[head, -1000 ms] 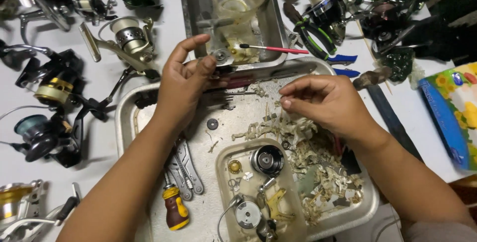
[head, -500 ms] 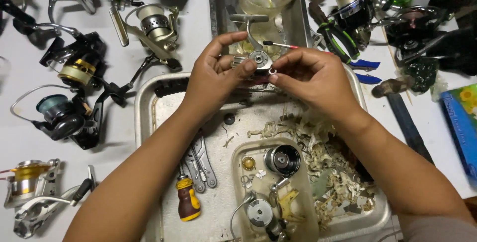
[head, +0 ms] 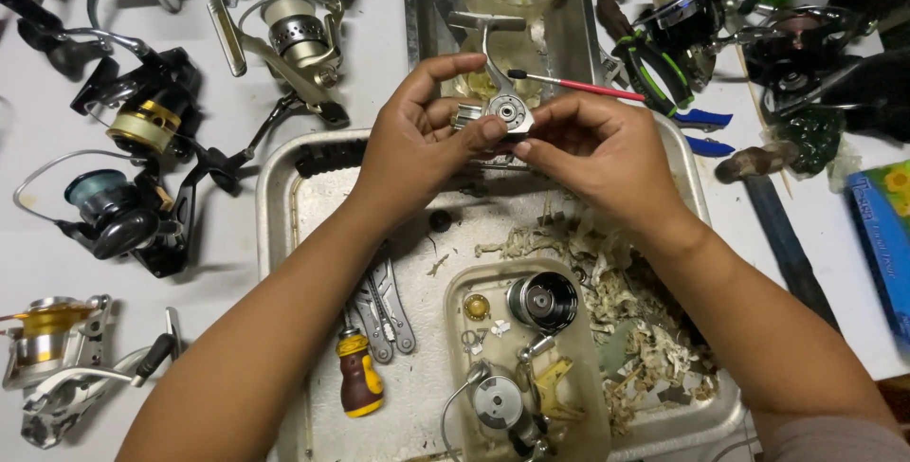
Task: Disassembling, cleaning, and reassembling the internal components of a spinning fishing reel on a maintenance tray.
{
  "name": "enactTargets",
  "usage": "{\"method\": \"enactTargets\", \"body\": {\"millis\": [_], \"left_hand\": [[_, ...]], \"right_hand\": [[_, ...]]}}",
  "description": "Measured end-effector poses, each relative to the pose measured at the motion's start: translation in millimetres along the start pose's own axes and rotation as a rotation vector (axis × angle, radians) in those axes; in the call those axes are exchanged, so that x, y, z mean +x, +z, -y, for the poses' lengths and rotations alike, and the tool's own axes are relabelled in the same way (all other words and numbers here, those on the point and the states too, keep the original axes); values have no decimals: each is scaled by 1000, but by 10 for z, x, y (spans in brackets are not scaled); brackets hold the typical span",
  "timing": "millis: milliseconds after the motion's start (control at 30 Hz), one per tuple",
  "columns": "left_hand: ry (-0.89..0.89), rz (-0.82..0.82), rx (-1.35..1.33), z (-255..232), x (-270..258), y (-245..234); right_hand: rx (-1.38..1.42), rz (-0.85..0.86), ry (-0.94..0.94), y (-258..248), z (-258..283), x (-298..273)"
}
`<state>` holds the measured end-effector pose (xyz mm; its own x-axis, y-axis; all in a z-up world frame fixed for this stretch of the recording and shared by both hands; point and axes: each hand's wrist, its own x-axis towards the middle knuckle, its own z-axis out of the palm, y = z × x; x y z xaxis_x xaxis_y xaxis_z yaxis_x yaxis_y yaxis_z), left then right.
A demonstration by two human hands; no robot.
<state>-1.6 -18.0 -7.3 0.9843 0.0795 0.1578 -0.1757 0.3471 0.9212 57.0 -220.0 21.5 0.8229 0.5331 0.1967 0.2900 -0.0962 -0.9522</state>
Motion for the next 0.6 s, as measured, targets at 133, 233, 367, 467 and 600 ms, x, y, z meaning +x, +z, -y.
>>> {"method": "enactTargets", "body": {"millis": [133,233,367,467,600], "left_hand": [[0,2,7,-12,-27,14],[6,11,3,7,-19,4],[17,11,5,1,-17,9],[17,13,1,-3,-17,11],[-2,7,-11,-13,-26,14]], "right_hand": [[-29,3,-5,3,19,-20],[-37,12,-23,-4,20,-30],[-32,11,-38,-3,2,-34],[-37,18,-45,-7,2,-37],[-30,31,-53,-19,-18,-34]]}}
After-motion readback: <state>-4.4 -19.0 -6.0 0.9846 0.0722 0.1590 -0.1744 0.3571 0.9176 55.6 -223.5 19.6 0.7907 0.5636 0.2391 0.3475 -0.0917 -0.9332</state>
